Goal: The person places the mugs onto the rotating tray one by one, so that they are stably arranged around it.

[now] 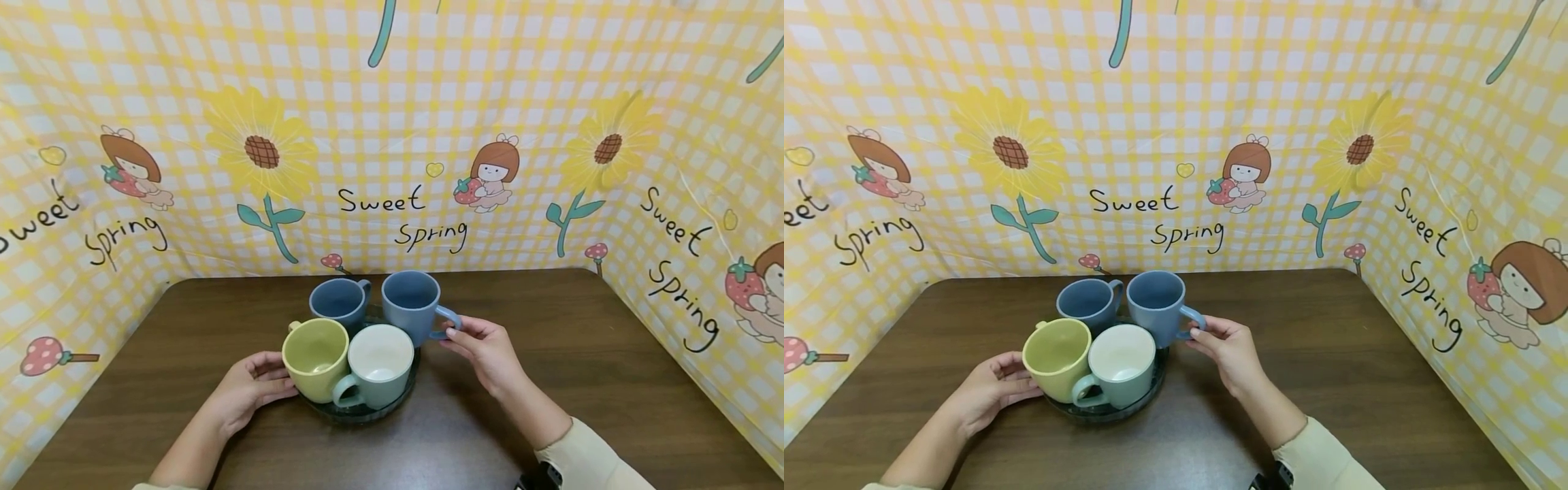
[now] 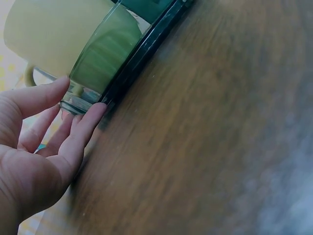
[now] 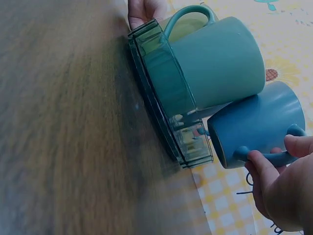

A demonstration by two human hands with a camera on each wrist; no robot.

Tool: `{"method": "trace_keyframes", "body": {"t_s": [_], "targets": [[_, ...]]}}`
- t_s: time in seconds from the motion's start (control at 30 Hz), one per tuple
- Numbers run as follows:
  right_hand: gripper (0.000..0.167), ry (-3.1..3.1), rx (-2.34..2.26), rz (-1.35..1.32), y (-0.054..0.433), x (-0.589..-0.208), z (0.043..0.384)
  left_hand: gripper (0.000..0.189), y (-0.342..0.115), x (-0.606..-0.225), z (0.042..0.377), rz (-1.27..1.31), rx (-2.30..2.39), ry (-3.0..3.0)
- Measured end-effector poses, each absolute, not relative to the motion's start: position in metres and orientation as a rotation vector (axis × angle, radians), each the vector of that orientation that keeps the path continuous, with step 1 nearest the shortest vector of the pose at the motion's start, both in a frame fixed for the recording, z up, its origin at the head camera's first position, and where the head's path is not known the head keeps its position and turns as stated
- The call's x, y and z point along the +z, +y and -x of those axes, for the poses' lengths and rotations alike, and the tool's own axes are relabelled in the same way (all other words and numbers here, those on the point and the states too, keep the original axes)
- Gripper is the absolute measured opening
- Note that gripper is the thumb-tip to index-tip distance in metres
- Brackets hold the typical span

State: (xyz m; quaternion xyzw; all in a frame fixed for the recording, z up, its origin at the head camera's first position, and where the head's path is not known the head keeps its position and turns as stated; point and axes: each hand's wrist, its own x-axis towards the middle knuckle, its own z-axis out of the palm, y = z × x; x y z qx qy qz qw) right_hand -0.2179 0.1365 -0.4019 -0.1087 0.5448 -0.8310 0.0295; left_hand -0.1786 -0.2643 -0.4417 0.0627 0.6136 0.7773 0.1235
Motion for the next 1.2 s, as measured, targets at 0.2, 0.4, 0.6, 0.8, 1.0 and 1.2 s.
{"method": "trace_keyframes", "body": {"t_s": [0.2, 0.4, 0.6, 0.8, 1.0, 1.2], "targets": [[0.021, 1.683, -2.540, 0.278, 0.125, -0.401, 0.224, 0.033, -0.265, -0.442, 0.178, -0.172, 2.280, 1.788], [0.021, 1.699, -2.509, 0.240, 0.114, -0.402, 0.231, 0.033, -0.263, -0.443, 0.178, -0.127, 2.283, 1.815], [0.026, 1.737, -2.460, 0.216, 0.106, -0.405, 0.234, 0.042, -0.261, -0.442, 0.178, -0.138, 2.271, 1.840], [0.022, 1.789, -2.419, 0.142, 0.101, -0.413, 0.236, 0.050, -0.261, -0.441, 0.177, -0.137, 2.231, 1.862], [0.027, 1.993, -2.304, 0.174, 0.100, -0.417, 0.238, 0.055, -0.260, -0.441, 0.176, -0.122, 2.206, 1.887], [0.025, 2.162, -2.169, 0.207, 0.100, -0.417, 0.238, 0.057, -0.260, -0.441, 0.176, -0.101, 2.197, 1.907]]}}
